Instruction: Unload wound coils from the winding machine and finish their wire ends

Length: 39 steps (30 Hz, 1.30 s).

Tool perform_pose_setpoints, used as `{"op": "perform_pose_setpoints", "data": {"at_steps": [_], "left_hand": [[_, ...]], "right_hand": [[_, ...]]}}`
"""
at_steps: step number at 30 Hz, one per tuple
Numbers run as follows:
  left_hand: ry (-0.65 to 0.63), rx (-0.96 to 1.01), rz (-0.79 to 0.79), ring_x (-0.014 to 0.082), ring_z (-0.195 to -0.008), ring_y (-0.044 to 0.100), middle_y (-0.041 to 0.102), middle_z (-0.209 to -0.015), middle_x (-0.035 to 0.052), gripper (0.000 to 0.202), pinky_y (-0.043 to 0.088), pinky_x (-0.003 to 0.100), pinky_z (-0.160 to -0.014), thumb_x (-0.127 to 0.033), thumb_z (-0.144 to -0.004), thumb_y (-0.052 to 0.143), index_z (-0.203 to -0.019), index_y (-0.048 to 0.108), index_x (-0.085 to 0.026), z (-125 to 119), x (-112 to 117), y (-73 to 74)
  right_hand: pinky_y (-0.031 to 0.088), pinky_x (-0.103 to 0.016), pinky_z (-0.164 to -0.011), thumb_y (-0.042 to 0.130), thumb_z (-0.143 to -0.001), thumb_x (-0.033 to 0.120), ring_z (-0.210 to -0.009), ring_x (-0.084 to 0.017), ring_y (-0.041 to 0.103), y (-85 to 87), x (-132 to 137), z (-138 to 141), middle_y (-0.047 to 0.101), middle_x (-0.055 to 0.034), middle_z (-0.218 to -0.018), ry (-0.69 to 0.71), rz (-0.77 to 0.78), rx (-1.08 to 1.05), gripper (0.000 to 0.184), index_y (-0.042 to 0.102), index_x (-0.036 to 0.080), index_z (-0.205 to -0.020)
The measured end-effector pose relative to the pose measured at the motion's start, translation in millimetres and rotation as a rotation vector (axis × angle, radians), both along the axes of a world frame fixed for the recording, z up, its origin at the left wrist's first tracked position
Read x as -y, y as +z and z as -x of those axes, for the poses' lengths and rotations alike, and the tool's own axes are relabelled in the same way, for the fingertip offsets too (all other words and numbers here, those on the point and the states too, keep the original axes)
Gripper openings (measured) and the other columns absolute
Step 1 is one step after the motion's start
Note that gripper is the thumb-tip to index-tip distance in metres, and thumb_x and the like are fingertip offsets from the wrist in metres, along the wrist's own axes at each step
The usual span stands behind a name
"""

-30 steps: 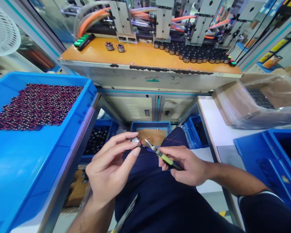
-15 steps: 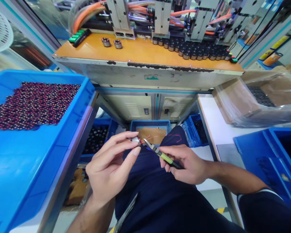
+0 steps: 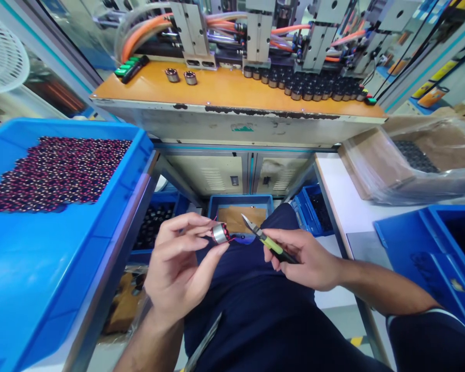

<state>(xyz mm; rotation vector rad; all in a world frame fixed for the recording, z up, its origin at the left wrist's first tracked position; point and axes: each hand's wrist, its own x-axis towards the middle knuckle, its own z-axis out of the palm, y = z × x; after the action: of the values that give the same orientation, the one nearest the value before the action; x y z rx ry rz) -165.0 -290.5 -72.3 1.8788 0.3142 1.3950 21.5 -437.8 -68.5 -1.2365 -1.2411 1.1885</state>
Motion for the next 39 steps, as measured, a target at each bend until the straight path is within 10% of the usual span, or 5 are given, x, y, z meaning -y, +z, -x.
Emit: {"op": "perform_pose_setpoints", "data": {"at_steps": [13, 39], "left_hand": [[-0.014, 0.05, 0.035, 0.0224, -0.089, 0.078, 0.072, -0.1, -0.0003, 0.066, 0.068, 0.042, -0.082, 0.004, -0.066, 0.081, -0.119, 0.055, -0.026, -2.9, 8.1, -2.9], [-0.107, 0.07, 0.063, 0.0188, -0.101, 0.075, 0.075, -0.112, 0.0043, 0.08, 0.064, 0.035, -0.093, 0.021, -0.063, 0.069, -0.131, 0.053, -0.019, 1.4, 9.5, -2.9]], "right_hand": [[0.057, -0.035, -0.088, 0.053, -0.071, 0.003, -0.09, -0.015, 0.064, 14.9, 5.3, 0.8, 0.063, -0.0063, -0.105, 0.101, -0.071, 0.053, 0.078, 0.048, 0.024, -0.147], [0.049, -0.022, -0.065, 0.053, -0.074, 0.004, -0.069, -0.008, 0.054, 20.3, -1.6, 10.3, 0.057, -0.0009, -0.087, 0.099, 0.01, -0.009, 0.068, 0.054, 0.019, -0.14]]}}
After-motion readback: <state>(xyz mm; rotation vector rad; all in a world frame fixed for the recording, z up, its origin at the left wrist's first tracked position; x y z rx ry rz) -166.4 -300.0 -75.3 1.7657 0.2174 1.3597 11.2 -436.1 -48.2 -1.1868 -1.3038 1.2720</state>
